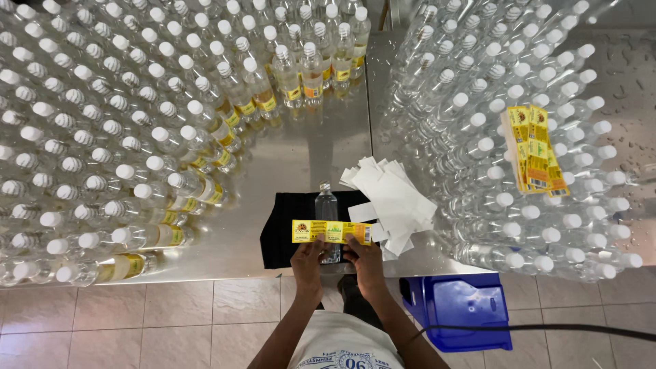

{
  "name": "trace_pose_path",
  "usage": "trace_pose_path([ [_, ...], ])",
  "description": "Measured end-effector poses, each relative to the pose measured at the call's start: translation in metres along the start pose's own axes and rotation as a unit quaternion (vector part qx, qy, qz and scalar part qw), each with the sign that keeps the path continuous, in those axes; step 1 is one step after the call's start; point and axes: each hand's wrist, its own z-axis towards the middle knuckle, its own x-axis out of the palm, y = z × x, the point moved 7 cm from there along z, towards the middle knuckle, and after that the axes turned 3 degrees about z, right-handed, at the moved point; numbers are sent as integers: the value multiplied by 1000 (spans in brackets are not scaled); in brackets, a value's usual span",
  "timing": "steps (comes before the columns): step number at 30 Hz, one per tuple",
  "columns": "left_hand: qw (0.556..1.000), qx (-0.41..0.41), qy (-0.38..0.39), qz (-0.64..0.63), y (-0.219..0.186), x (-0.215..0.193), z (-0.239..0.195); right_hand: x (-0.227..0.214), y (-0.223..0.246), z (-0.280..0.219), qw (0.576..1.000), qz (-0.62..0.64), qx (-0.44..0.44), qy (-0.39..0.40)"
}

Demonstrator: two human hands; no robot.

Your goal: The person repeatedly picks up clear plastic bottles from a large group on a metal table, applies a yellow label to each one, and places the labeled bottle into a separate group. The process is continuous and repetitive throughout the video.

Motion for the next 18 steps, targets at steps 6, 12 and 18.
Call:
trace_pose_path([
  [6, 984, 15, -70, 162, 4, -27, 0, -5, -17, -3, 985, -149, -77, -38],
  [12, 981, -29, -74, 174, 27, -35, 13, -29, -62, 30, 981, -156, -109, -45],
  [18, 980, -22, -65, 189, 27, -35, 12, -33, -72, 37, 986, -136, -89, -17],
])
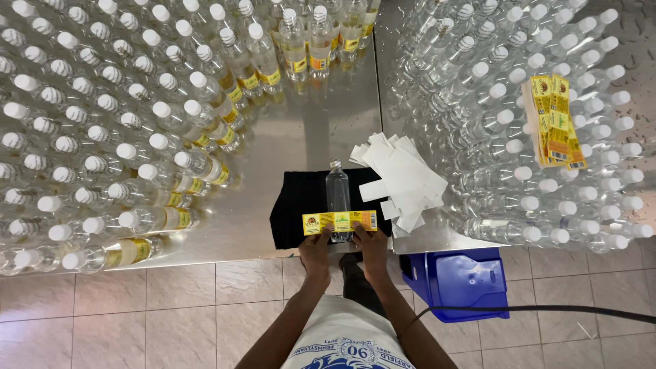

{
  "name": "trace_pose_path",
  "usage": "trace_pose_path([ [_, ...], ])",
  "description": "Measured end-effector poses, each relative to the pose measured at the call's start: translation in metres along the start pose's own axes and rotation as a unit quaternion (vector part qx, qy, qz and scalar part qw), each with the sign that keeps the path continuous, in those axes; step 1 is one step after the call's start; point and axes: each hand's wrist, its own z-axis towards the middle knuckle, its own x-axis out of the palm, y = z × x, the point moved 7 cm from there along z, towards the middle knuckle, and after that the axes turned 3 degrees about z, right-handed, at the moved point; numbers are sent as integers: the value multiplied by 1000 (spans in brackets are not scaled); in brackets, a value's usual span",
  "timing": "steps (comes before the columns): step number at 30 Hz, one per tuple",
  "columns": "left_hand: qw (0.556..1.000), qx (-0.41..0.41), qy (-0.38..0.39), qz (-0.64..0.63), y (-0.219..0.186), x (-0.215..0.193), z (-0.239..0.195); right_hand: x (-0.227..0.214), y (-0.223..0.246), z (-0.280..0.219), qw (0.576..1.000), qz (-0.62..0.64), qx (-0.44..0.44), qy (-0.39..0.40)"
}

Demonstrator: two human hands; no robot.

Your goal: The person repeatedly picks up clear plastic bottles from a large group on a metal table, applies a yellow label to each one, and places the labeled bottle into a separate group. The process is continuous and repetitive throughout the video.

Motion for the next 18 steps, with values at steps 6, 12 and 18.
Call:
trace_pose_path([
  [6, 1000, 1, 25, -15, 0, 2, 3, 1, 10, -3, 1000, 4, 17, -9],
  [12, 1000, 9, 24, -18, -9, 3, -3, 1, 16, -6, 1000, -4, 27, -7],
  [18, 1000, 1, 7, -22, 2, 3, 3, 3, 8, -3, 1000, -13, 22, -1],
])
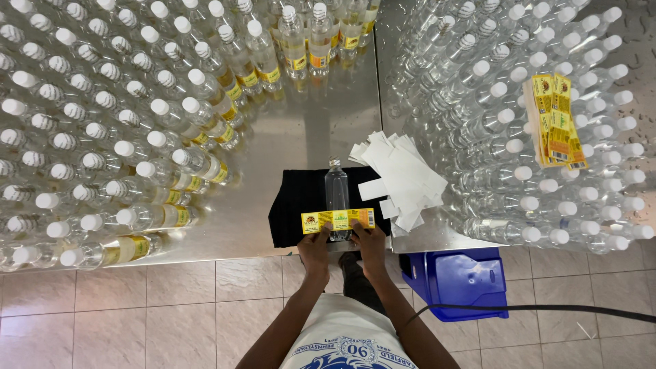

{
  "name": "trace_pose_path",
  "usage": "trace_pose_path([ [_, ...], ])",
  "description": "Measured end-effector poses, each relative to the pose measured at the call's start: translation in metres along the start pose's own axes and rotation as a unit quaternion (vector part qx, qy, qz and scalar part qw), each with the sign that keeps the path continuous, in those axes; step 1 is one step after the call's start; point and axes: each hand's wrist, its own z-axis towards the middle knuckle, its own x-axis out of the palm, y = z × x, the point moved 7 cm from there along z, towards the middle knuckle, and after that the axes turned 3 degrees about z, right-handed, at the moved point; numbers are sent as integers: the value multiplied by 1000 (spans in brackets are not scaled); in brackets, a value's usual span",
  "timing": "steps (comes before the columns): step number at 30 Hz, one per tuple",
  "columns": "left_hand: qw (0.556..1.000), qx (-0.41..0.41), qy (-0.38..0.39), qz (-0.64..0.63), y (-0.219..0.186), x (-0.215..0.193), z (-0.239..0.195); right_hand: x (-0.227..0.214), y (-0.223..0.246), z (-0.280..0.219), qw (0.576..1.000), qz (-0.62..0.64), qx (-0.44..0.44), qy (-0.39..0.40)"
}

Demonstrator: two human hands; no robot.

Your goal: The person repeatedly picks up clear plastic bottles from a large group on a metal table, applies a yellow label to each one, and places the labeled bottle into a separate group. The process is continuous and repetitive throughout the video.

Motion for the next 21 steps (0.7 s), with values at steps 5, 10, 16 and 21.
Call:
trace_pose_path([
  [5, 999, 14, -13, -39, 21, -1, 16, 7, -1, -5, 1000, -16, -14, -1],
  [10, 994, 8, 0, -109, 10, -7, 13, 27, 37, -36, 999, -23, -20, 31],
  [16, 989, 125, 56, 64, -24, -8, -10, 33, 62, -54, 999, 23, -29, 37],
  [21, 975, 110, 188, 36, -91, 5, -47, 47, 95, -71, 993, -69, -91, 21],
])
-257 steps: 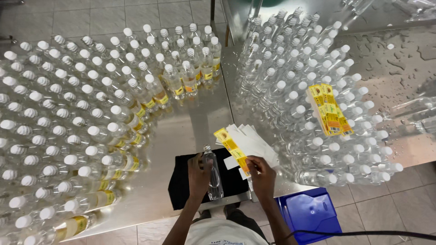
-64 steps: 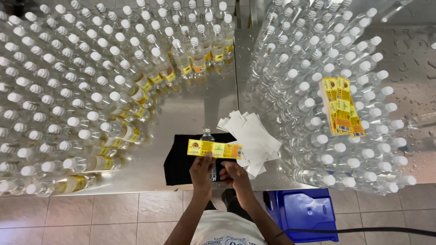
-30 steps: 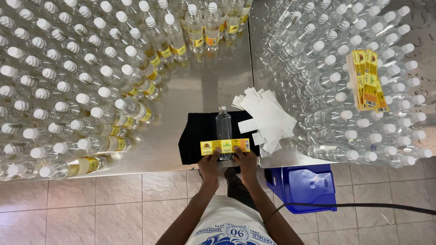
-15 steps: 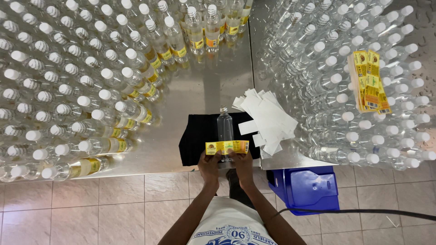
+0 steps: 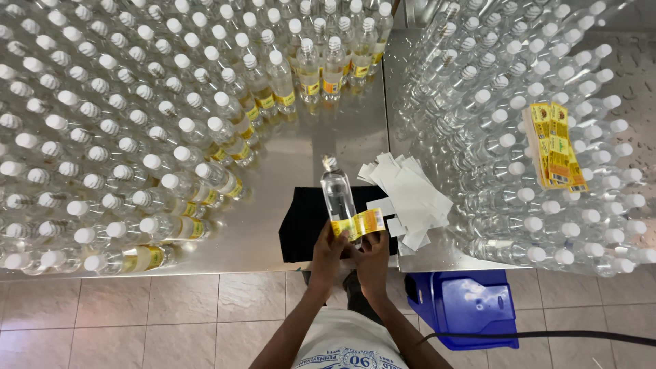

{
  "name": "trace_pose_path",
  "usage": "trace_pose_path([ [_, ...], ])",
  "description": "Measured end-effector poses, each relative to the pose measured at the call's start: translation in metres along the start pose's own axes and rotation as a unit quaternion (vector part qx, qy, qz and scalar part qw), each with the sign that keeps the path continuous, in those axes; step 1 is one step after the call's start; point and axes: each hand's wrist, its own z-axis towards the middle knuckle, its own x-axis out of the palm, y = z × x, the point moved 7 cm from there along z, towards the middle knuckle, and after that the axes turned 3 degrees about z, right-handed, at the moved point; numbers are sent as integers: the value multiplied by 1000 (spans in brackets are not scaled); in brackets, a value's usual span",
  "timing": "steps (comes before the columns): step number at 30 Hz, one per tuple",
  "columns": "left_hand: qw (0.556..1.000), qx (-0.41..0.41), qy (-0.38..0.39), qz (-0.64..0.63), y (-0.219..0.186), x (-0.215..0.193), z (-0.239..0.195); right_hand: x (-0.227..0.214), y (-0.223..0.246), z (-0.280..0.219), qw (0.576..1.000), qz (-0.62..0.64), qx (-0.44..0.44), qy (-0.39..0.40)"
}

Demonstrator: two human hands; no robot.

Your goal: The person repeatedly picks up clear plastic bottles from a large group on a metal table, applies a yellow label to each one, and places the labeled bottle into a separate group. The process is continuous and repetitive throughout the video.

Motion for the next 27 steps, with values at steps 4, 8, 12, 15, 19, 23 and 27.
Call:
trace_pose_path([
  [4, 991, 12, 53, -118, -14, -29, 25, 20, 51, -25, 989, 109, -94, 22],
  [8, 986, 26, 68, -150, -22, -47, 30, 19, 56, -51, 865, -225, -435, -105],
  [12, 980, 70, 89, -165, -46, -55, 1, 49, 77, -81, 743, -305, -593, -63],
  [15, 978, 89, 90, -164, -36, -66, -6, 66, 82, -74, 742, -331, -583, 4],
  [19, 983, 98, 86, -131, -37, -89, -11, 89, 93, -49, 874, -205, -372, 234],
  [23, 979, 122, 69, -145, -24, -108, -5, 108, 79, -32, 897, -146, -225, 351],
  [27, 996, 53, -70, -21, 12, -149, 16, 108, 33, -5, 868, -210, -216, 396],
])
